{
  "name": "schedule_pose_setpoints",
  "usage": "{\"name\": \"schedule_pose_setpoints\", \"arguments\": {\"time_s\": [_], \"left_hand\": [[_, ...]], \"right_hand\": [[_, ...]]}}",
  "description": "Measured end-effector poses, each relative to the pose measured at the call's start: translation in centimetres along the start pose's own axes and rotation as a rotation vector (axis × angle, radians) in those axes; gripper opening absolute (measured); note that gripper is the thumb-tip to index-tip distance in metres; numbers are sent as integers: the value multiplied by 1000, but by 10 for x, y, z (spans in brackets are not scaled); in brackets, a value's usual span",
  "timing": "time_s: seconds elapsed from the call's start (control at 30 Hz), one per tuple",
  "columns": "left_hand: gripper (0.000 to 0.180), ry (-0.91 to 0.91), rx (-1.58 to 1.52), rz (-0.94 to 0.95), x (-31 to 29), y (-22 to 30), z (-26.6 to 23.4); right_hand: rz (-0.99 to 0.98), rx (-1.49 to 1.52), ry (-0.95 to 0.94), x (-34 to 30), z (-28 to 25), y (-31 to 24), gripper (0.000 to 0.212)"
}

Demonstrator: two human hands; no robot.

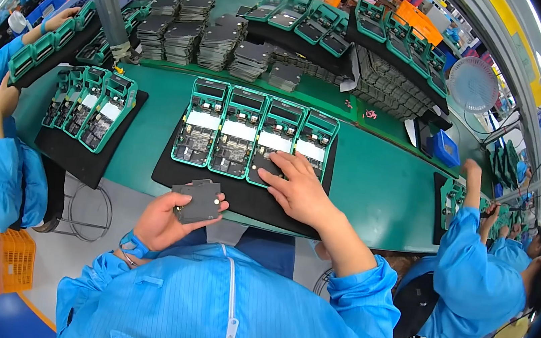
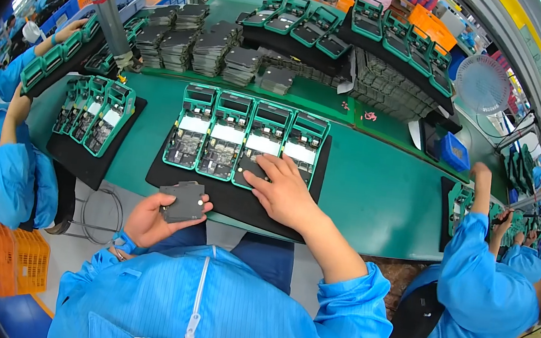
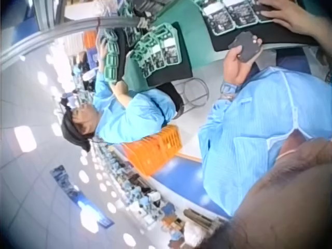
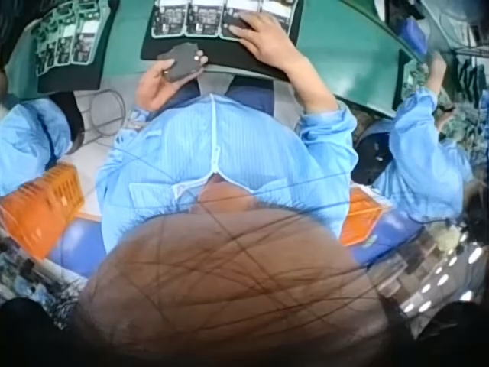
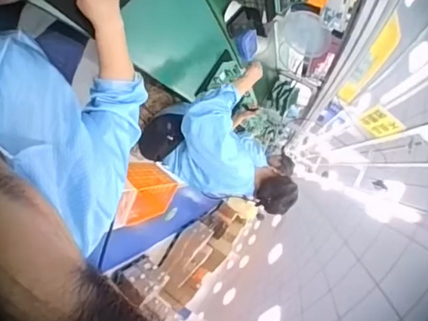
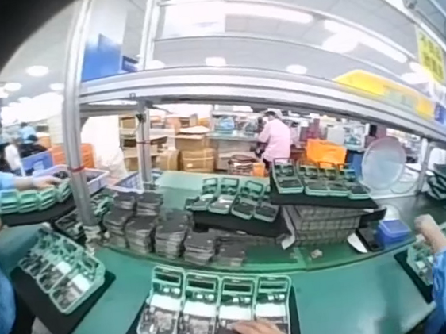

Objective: The person assembles small electronic components into plastic housings by hand, placing them into an assembly tray.

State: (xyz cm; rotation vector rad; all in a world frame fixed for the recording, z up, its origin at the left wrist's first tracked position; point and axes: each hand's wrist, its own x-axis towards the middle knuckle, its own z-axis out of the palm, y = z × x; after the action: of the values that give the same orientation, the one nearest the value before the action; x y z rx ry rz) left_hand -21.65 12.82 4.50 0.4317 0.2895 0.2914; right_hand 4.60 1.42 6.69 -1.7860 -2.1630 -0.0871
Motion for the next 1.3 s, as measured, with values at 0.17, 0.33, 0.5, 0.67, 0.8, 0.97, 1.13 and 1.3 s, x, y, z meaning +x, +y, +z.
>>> {"name": "schedule_pose_setpoints", "arguments": {"time_s": [0.17,0.33,0.5,0.67,0.8,0.97,1.13,1.3], "left_hand": [[47,9,7,6,0,2,5],[43,49,48,14,0,1,6],[41,44,28,25,-3,2,2],[42,60,27,29,-9,9,-2],[43,58,-13,21,-12,10,-7],[44,65,-29,27,-15,12,-9],[44,79,-20,15,-14,12,-8],[45,-7,-83,2,-11,12,-6]], "right_hand": [[-31,-98,32,8,-11,-7,33],[246,-11,84,38,3,-15,14],[416,-15,-206,60,12,5,30],[487,82,-342,70,3,9,33],[638,390,-72,74,-2,9,23],[114,-115,31,42,12,-7,29],[93,-94,126,34,8,-14,34],[35,-161,120,33,4,-26,42]]}}
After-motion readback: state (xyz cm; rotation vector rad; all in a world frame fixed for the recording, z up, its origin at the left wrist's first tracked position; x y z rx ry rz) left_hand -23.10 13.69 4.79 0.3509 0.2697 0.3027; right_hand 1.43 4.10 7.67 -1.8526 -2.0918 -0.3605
